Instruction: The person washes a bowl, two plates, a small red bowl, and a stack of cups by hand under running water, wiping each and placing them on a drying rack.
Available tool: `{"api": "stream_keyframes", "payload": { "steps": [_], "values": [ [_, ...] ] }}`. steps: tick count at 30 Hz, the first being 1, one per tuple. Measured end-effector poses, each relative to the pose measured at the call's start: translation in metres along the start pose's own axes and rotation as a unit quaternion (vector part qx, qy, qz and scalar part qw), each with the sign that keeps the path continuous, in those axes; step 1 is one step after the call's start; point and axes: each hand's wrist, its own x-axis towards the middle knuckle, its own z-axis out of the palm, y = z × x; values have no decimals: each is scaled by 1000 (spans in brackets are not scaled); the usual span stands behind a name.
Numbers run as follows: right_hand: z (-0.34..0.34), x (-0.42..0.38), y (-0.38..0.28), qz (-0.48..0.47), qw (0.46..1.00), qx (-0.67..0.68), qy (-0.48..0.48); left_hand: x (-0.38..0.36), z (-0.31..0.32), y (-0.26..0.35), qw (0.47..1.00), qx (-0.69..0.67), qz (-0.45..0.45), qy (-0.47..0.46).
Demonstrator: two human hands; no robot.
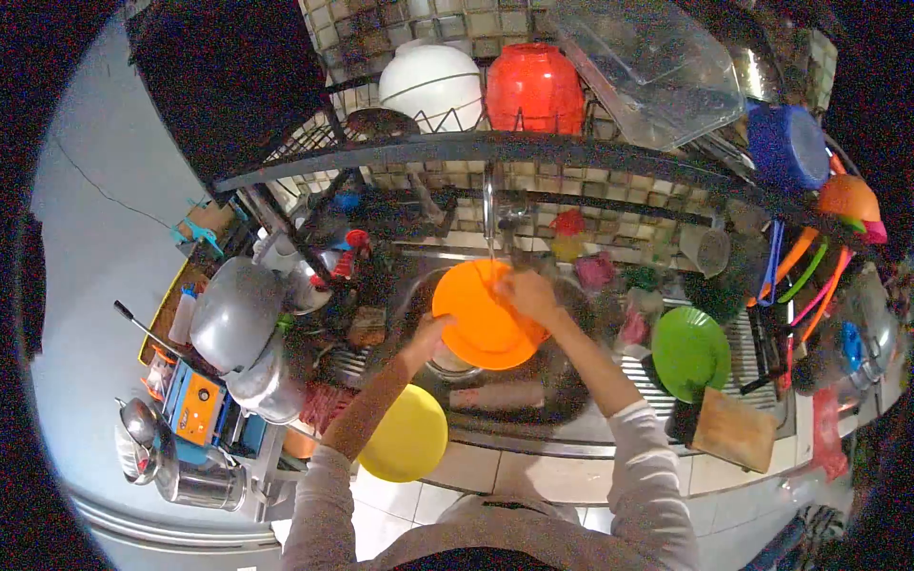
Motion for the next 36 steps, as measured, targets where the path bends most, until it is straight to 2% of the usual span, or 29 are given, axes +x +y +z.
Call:
{"api": "stream_keyframes", "payload": {
  "steps": [1, 2, 3, 4, 5, 6, 7, 8, 9, 10, 12, 13, 14, 15, 16, 18, 19, 21, 22, 24, 25, 26, 28, 29, 31, 32, 34, 35, 36],
  "values": [
    [-6, 8, -13, -8, 989, 63, -133, -5, -5, 2, 999, 23, 35, -14],
    [8, 17, -9, -11, 989, 66, -134, -9, -8, 5, 996, 46, 72, -29],
    [32, 27, -2, -34, 984, 95, -148, -14, -8, 8, 996, 46, 72, -26],
    [38, 37, -5, -58, 977, 124, -161, -20, -6, 14, 999, 38, 35, -5],
    [40, 44, -4, -134, 989, 27, -64, -26, -5, 20, 999, 29, -2, 15],
    [46, 54, 1, -138, 988, 29, -64, -36, -1, 27, 999, 28, 0, 19],
    [54, 63, 9, -127, 953, 67, -265, -46, 4, 35, 996, 75, -4, 48],
    [63, 68, 16, -110, 878, 102, -454, -52, 5, 39, 990, 122, -9, 75],
    [53, 65, 3, -103, 883, 186, -419, -52, 3, 36, 990, 121, -11, 77],
    [45, 64, -7, -102, 883, 185, -420, -48, 1, 32, 993, 104, -3, 59],
    [32, 64, -22, -86, 950, 14, -300, -37, -4, 22, 996, 85, 6, 38],
    [40, 64, -15, -86, 950, 14, -301, -31, -8, 16, 996, 84, 19, 10],
    [47, 66, -7, -88, 934, 65, -341, -27, -12, 10, 996, 85, 31, -18],
    [44, 64, -9, -88, 913, 117, -381, -30, -9, 11, 996, 85, 28, -19],
    [40, 64, -11, -87, 914, 116, -380, -30, -5, 15, 995, 92, 24, 3],
    [32, 57, -19, -67, 942, -44, -325, -29, -2, 14, 995, 98, 17, 26],
    [51, 44, -11, -68, 942, -43, -326, -25, -5, 8, 996, 82, 21, 29],
    [106, 7, 16, -85, 979, -41, -178, -20, -3, 5, 997, 64, 27, 32],
    [101, -8, 6, -85, 979, -42, -179, -19, 1, 4, 997, 26, 37, 55],
    [70, -33, -29, -122, 992, -31, -7, -17, 7, -2, 996, -15, 42, 78],
    [63, -37, -32, -86, 991, -72, -70, -14, 7, -5, 994, 4, 69, 85],
    [62, -37, -29, -86, 991, -72, -71, -13, 7, -8, 991, 23, 95, 93],
    [60, -34, -21, -5, 993, -106, -51, -10, 7, -14, 987, 57, 122, 83],
    [62, -33, -21, -3, 993, -105, -50, -8, 7, -17, 982, 91, 150, 72],
    [65, -34, -22, -48, 994, -97, 28, -17, 19, -8, 980, 89, 159, 82],
    [63, -35, -22, -47, 994, -96, 28, -23, 25, -1, 977, 85, 170, 92],
    [50, -35, -22, -122, 988, -81, -49, -33, 31, 8, 978, 80, 172, 89],
    [46, -34, -21, -121, 988, -81, -49, -35, 32, 10, 978, 76, 175, 85],
    [43, -31, -19, -66, 994, -84, -29, -32, 29, 6, 978, 77, 174, 84]
  ]
}}
